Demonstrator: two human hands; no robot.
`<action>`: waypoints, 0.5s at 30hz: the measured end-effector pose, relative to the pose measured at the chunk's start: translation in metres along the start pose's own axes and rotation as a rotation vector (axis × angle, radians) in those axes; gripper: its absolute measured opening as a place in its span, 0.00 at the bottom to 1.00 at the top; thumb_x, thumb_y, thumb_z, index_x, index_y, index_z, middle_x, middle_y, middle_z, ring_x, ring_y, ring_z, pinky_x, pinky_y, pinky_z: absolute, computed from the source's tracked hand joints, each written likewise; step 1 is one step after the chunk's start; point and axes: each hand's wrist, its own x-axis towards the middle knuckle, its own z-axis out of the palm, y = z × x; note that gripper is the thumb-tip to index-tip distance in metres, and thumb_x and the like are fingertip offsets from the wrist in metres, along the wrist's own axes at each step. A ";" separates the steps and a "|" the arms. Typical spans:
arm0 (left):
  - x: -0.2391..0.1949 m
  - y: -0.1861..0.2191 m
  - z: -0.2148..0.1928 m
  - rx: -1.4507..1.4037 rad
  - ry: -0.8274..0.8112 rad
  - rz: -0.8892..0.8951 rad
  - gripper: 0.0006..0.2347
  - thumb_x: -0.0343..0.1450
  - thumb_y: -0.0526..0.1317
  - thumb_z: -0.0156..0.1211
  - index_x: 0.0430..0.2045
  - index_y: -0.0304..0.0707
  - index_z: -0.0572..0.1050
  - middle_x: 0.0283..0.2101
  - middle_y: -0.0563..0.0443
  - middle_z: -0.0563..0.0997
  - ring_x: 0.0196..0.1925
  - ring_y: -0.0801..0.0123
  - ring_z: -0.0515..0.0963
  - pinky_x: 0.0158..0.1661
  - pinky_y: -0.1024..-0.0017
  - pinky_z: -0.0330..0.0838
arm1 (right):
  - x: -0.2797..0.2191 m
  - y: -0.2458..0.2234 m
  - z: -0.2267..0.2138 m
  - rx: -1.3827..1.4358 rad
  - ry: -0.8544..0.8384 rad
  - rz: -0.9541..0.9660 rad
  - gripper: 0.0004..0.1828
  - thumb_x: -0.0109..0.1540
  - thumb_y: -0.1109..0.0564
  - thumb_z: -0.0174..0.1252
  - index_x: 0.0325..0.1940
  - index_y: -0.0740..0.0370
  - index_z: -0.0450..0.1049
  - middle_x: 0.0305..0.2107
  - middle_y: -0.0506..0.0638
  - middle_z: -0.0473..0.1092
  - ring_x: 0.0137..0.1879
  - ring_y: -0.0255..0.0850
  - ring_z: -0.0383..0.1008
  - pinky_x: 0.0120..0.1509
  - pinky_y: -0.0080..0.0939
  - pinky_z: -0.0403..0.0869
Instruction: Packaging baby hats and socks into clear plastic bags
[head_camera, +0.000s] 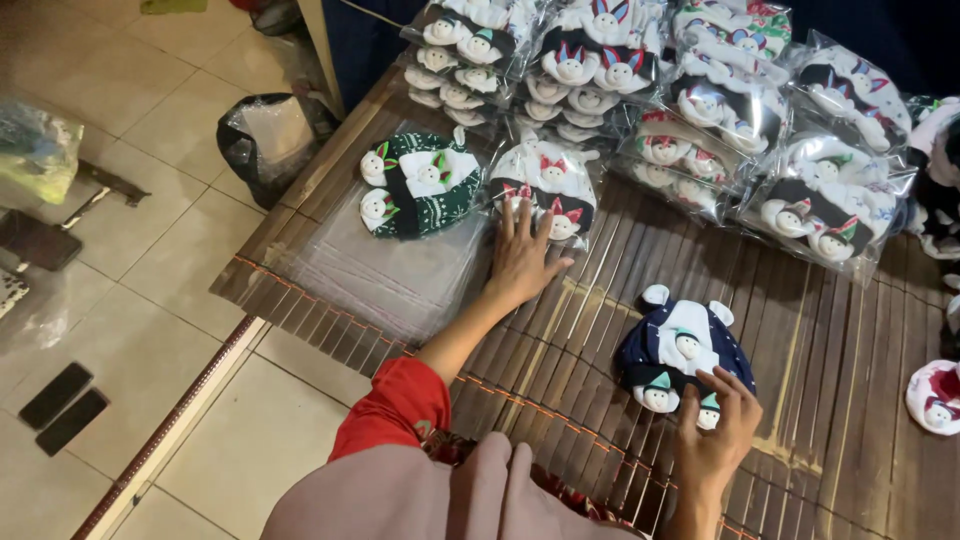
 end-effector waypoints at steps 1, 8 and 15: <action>0.005 -0.009 0.008 0.004 0.003 -0.005 0.38 0.67 0.57 0.67 0.68 0.35 0.61 0.73 0.20 0.49 0.74 0.19 0.39 0.65 0.34 0.49 | 0.004 -0.011 0.002 0.005 -0.003 -0.004 0.14 0.62 0.69 0.64 0.52 0.66 0.75 0.57 0.58 0.70 0.63 0.49 0.65 0.63 0.48 0.69; -0.016 -0.013 -0.078 -0.091 0.011 0.015 0.24 0.69 0.47 0.66 0.55 0.32 0.70 0.60 0.35 0.62 0.59 0.43 0.61 0.56 0.52 0.60 | 0.029 -0.082 -0.001 0.168 -0.258 -0.224 0.14 0.59 0.66 0.62 0.49 0.66 0.76 0.54 0.55 0.69 0.60 0.50 0.68 0.64 0.48 0.69; -0.096 -0.091 -0.129 0.305 -0.005 -0.334 0.16 0.60 0.41 0.76 0.37 0.36 0.79 0.43 0.45 0.78 0.46 0.56 0.75 0.45 0.57 0.72 | 0.040 -0.093 0.009 0.186 -0.549 -0.417 0.13 0.56 0.61 0.61 0.46 0.58 0.77 0.52 0.49 0.73 0.59 0.48 0.71 0.60 0.48 0.73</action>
